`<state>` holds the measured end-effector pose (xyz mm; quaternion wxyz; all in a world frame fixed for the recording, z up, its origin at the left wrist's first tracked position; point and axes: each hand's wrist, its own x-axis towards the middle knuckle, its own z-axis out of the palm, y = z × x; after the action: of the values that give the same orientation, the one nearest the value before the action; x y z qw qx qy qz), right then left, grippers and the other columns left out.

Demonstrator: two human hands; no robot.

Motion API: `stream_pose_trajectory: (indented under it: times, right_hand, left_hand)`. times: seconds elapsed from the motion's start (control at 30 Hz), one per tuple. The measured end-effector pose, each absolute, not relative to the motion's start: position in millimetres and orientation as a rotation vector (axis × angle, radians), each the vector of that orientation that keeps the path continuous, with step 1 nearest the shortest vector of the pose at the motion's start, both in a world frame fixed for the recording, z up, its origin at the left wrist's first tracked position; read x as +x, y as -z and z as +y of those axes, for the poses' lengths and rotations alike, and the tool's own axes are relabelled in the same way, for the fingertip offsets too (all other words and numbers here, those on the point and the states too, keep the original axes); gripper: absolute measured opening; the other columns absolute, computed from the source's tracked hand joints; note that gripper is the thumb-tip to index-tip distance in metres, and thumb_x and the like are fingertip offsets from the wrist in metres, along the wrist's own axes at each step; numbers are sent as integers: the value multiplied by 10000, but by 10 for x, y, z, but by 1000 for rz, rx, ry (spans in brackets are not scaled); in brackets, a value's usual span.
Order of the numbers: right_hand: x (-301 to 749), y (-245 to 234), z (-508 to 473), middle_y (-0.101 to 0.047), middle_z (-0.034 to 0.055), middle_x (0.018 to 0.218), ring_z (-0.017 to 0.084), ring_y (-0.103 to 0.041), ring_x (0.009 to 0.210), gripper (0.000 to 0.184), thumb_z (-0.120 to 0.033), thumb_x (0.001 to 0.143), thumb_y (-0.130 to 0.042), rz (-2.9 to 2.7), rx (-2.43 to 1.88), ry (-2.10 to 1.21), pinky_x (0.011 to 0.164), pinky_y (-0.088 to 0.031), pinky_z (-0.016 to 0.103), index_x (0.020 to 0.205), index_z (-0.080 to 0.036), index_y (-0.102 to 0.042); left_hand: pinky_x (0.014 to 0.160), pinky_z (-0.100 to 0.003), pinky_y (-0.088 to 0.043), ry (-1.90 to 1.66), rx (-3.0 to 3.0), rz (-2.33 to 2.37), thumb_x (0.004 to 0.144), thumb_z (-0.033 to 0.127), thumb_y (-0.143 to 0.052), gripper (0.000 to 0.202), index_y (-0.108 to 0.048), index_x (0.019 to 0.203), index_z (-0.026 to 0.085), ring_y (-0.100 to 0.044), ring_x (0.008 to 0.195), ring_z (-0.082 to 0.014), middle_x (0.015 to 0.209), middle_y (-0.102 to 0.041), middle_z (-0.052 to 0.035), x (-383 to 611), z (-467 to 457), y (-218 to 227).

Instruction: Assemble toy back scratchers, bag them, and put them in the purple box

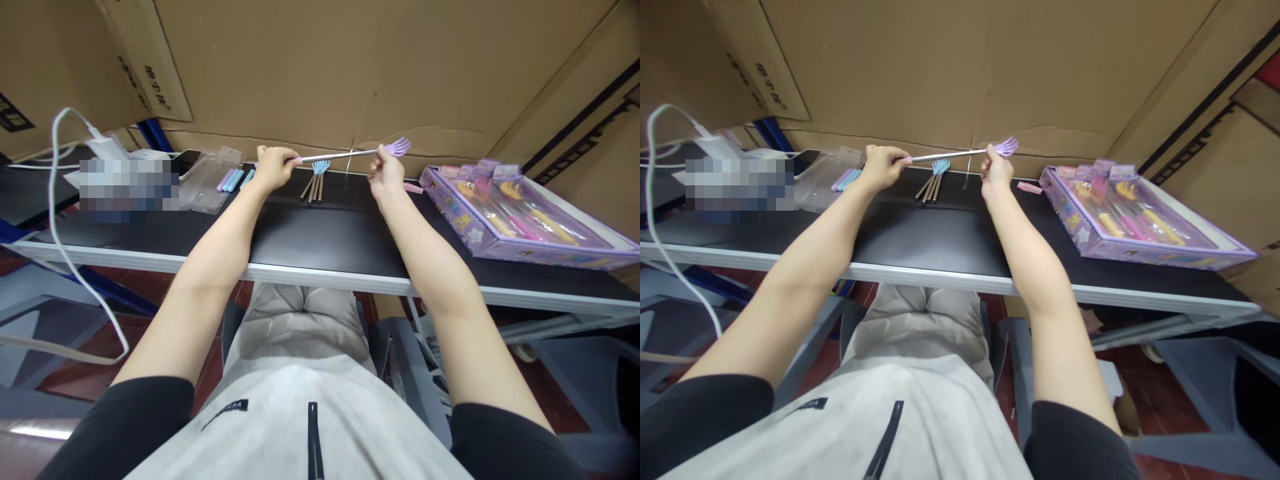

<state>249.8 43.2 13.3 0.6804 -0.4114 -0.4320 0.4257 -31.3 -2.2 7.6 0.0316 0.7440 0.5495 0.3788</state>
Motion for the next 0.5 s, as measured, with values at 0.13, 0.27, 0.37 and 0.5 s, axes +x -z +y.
stream_pose_trajectory:
  times: [0.13, 0.27, 0.37, 0.5]
  right_hand:
    - [2068, -74, 110, -494, -46, 648, 132, -620, 646, 539, -693, 896, -752, -940, -925, -1067, 544, -426, 259, 790, -238, -483]
    - [1931, -82, -89, -495, -56, 628, 111, -601, 604, 532, -701, 915, -732, -916, -930, -1108, 501, -416, 234, 808, -242, -485]
    - [1930, -87, -100, -471, -68, 616, 90, -552, 563, 527, -672, 914, -751, -931, -921, -1098, 479, -379, 216, 793, -241, -473]
    - [1952, -70, -6, -460, -83, 620, 61, -484, 529, 499, -574, 896, -810, -968, -925, -1078, 478, -340, 208, 766, -228, -474]
  left_hand:
    - [1175, -543, -289, -1139, 2345, 1647, 972, 282, -589, 182, -753, 1011, 212, -632, 1160, -320, 1027, -767, -99, -97, -127, -104]
    - [1142, -514, -329, -1114, 2361, 1605, 974, 287, -587, 193, -762, 1008, 211, -647, 1103, -310, 946, -754, -83, -14, -127, -57]
    - [1111, -485, -359, -1114, 2334, 1597, 978, 293, -593, 195, -761, 1017, 203, -648, 1087, -301, 916, -742, -76, -21, -82, -43]
    - [1116, -488, -351, -1130, 2326, 1586, 969, 313, -615, 173, -753, 994, 213, -636, 1110, -305, 884, -730, -67, -76, -29, -57]
